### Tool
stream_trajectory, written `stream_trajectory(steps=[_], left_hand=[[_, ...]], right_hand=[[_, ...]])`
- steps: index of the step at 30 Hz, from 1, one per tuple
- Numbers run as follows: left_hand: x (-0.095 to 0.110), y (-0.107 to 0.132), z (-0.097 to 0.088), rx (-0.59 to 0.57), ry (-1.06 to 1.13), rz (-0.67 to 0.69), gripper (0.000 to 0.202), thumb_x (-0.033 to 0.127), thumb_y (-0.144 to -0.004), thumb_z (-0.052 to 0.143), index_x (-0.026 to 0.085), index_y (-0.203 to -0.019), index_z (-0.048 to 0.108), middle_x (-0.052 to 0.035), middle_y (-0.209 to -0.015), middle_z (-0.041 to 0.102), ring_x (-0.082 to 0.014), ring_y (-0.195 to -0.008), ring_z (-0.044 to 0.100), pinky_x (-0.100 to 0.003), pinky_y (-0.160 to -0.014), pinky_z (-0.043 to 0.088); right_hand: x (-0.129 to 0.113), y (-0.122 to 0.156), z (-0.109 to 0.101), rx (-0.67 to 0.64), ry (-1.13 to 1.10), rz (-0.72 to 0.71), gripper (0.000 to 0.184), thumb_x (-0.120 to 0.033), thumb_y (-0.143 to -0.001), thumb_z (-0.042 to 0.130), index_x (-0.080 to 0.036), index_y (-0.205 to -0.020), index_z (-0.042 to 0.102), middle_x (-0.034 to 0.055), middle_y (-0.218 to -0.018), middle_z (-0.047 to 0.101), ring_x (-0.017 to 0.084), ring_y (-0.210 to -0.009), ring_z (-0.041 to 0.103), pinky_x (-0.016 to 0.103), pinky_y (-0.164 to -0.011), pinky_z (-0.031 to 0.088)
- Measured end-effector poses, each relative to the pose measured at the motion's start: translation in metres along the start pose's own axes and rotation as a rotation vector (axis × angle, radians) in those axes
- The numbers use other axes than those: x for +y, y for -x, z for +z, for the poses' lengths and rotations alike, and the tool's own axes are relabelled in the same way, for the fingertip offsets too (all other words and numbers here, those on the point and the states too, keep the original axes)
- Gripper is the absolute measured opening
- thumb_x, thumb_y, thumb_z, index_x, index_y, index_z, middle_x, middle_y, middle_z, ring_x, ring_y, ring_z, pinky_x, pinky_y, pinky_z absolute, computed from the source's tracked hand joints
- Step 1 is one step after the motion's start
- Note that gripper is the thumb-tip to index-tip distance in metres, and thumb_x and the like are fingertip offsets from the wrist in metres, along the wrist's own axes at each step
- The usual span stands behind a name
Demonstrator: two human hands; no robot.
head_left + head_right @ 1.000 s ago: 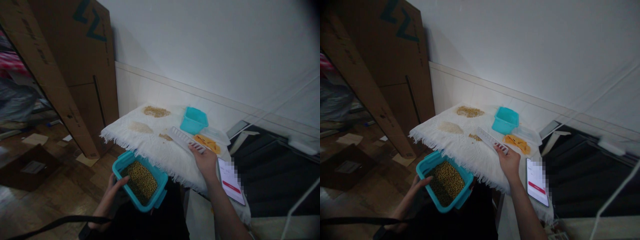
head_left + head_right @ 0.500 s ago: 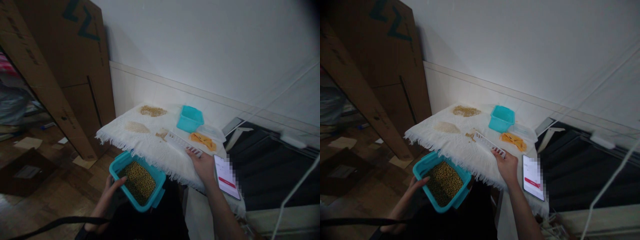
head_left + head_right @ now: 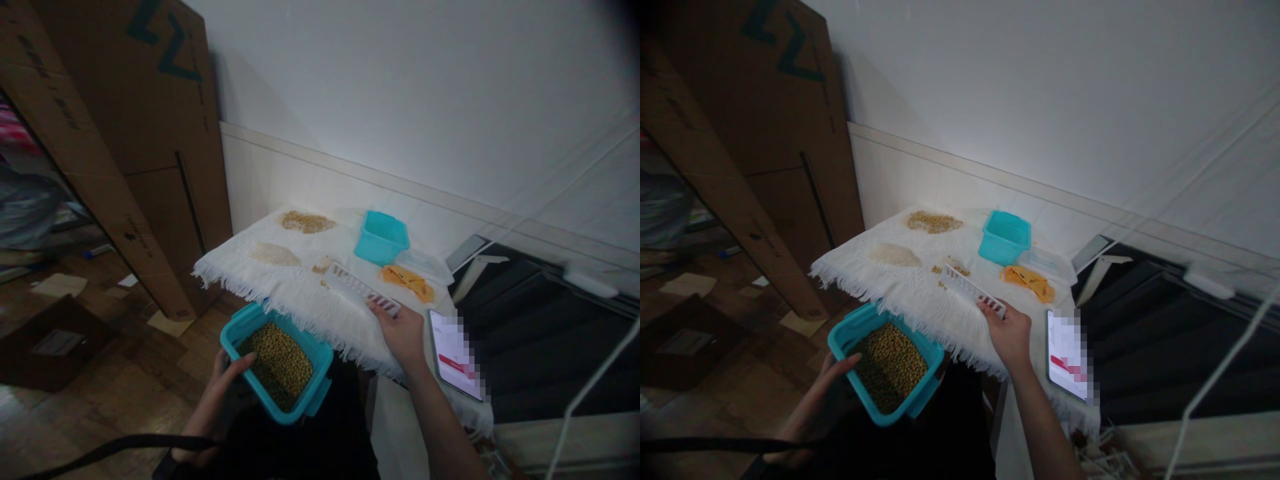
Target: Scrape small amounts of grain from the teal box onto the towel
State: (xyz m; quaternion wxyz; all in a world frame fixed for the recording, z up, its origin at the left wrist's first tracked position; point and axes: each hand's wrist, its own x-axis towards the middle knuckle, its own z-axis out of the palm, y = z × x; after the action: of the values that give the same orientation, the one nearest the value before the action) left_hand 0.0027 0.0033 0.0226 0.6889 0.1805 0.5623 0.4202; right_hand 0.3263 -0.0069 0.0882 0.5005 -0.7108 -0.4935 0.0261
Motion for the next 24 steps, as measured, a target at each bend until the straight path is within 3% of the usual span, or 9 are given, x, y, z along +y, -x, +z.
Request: stream_trajectory(steps=[5, 15, 24], left_hand=[[-0.003, -0.002, -0.002, -0.002, 0.004, 0.013, 0.08, 0.039, -0.07, 0.089, 0.035, -0.14, 0.051, -0.0108, -0.119, 0.072, -0.04, -0.104, 0.076, -0.054, -0.078, 0.065], [-0.005, -0.004, -0.003, -0.007, -0.004, 0.029, 0.078, 0.039, -0.07, 0.088, 0.034, -0.139, 0.051, -0.0124, -0.125, 0.071, -0.0372, -0.099, 0.077, -0.053, -0.077, 0.065], [-0.006, 0.002, 0.003, -0.009, 0.004, 0.028, 0.072, 0.035, -0.078, 0.084, 0.036, -0.14, 0.048, -0.0121, -0.133, 0.069, -0.0361, -0.103, 0.077, -0.05, -0.077, 0.066]], right_hand=[[-0.005, -0.003, 0.004, -0.027, -0.018, -0.017, 0.039, -0.056, -0.083, 0.071, -0.02, -0.087, 0.086, 0.0082, -0.081, 0.083, 0.029, -0.07, 0.077, 0.037, -0.063, 0.061], [-0.012, -0.005, 0.005, -0.099, -0.04, -0.023, 0.037, -0.053, -0.08, 0.07, -0.02, -0.083, 0.086, 0.0064, -0.073, 0.082, 0.026, -0.061, 0.073, 0.033, -0.055, 0.057], [-0.024, 0.006, 0.007, -0.156, -0.07, -0.024, 0.036, -0.055, -0.081, 0.071, -0.023, -0.084, 0.087, 0.0052, -0.078, 0.083, 0.028, -0.068, 0.078, 0.034, -0.062, 0.062]])
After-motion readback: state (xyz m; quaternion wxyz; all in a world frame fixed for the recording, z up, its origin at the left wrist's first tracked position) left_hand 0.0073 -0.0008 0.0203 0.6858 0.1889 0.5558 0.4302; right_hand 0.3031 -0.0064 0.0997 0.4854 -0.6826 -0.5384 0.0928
